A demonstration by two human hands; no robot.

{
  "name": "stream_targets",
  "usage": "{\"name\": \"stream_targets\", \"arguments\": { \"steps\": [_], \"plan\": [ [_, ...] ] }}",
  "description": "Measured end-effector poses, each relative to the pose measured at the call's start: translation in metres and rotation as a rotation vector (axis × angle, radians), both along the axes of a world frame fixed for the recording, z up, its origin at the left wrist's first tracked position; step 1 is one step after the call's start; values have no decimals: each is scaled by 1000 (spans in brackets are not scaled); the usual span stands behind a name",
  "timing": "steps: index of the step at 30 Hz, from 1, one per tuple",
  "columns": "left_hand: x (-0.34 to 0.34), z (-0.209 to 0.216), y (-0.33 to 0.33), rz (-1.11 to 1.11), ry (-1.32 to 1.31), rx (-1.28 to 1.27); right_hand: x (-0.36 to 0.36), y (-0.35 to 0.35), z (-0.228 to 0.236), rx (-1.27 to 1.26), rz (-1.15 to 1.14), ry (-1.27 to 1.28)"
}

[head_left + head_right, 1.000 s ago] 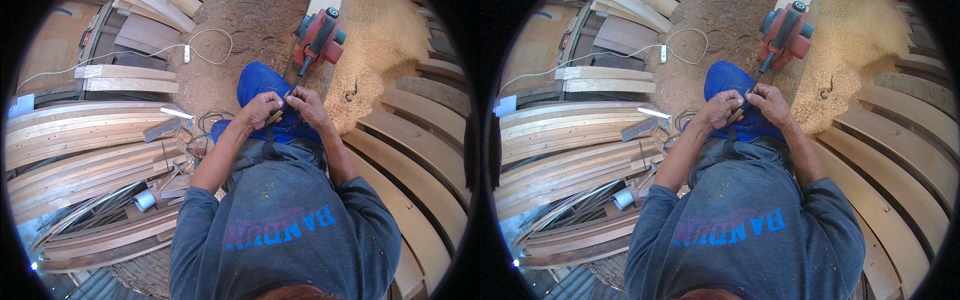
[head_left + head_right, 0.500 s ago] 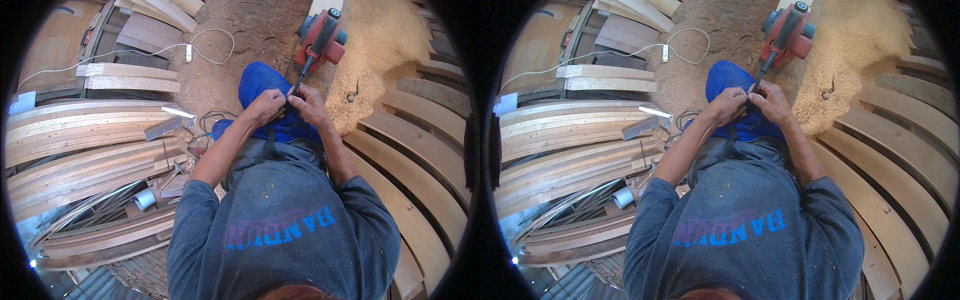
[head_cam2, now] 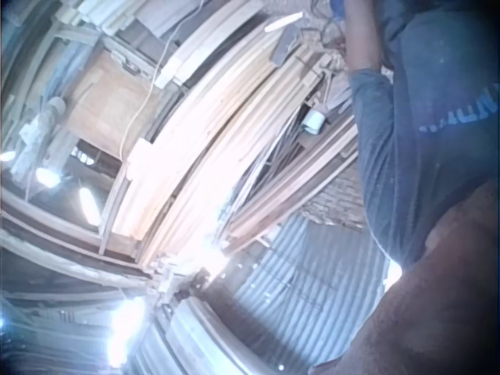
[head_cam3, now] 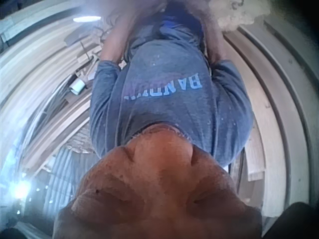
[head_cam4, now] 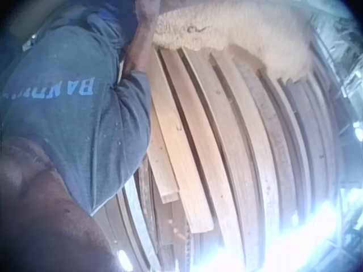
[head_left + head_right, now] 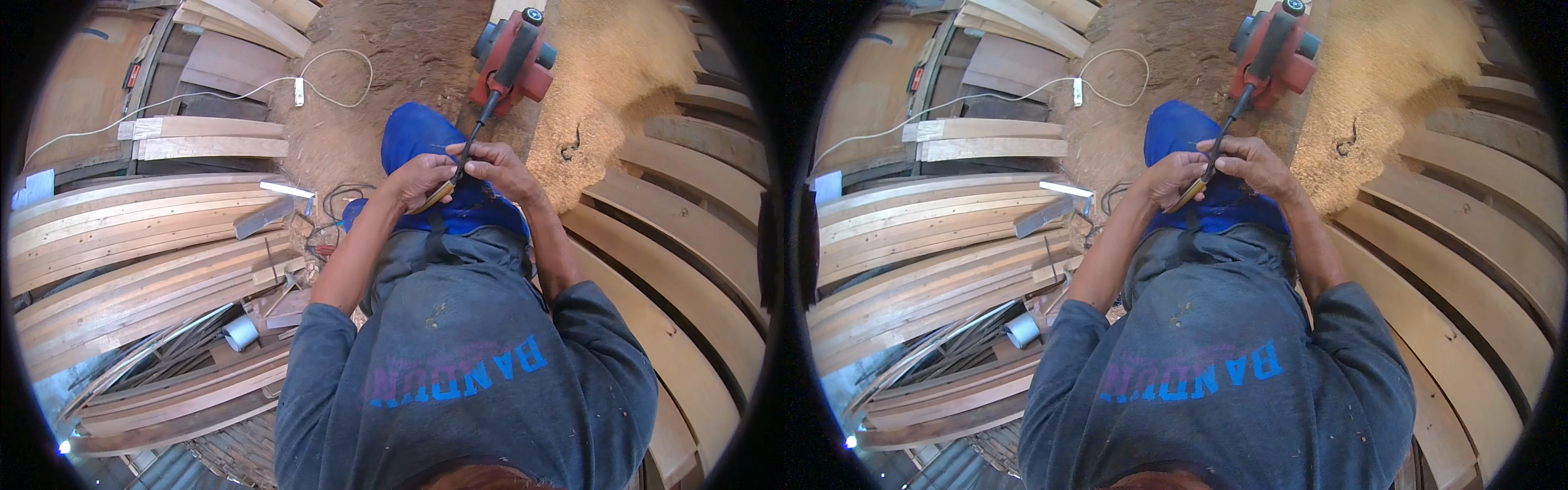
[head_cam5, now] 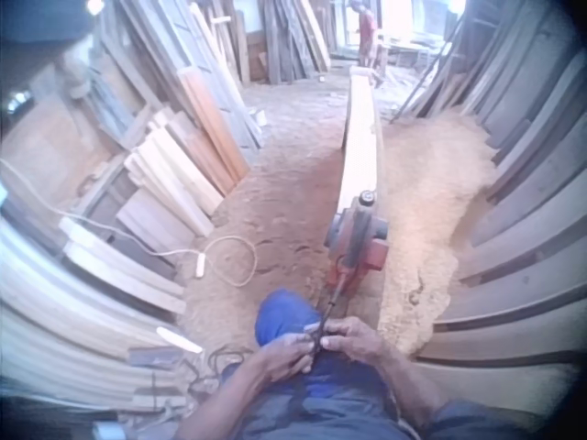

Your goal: The person planes a wooden beam with an electric planer, then places the tool down and wraps tape around its power cord by hand.

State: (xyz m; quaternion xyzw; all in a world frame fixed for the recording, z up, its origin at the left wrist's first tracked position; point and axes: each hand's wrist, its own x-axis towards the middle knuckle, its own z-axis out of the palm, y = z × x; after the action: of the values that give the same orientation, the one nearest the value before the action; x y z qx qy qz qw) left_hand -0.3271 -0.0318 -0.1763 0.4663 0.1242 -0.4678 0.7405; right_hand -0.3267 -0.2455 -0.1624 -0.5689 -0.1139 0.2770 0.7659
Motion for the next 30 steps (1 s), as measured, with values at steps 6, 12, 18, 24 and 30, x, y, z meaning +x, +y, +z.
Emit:
{"name": "stream_targets", "arguments": {
  "steps": [6,12,18,24,30],
  "plan": [
    [-8,-8,1,40,-26,-57,-14,7,-9,-38,48,-61],
    [-11,0,3,143,-72,29,-22,10,-9,-213,-38,-62],
    [-38,15,0,44,-743,442,-30,16,-7,-405,-133,-142],
    [-45,22,-11,231,-826,514,-38,27,-5,-386,-323,-257],
    [-51,23,-20,347,-831,544,-45,33,-3,-324,-395,-119]
  ]
}}
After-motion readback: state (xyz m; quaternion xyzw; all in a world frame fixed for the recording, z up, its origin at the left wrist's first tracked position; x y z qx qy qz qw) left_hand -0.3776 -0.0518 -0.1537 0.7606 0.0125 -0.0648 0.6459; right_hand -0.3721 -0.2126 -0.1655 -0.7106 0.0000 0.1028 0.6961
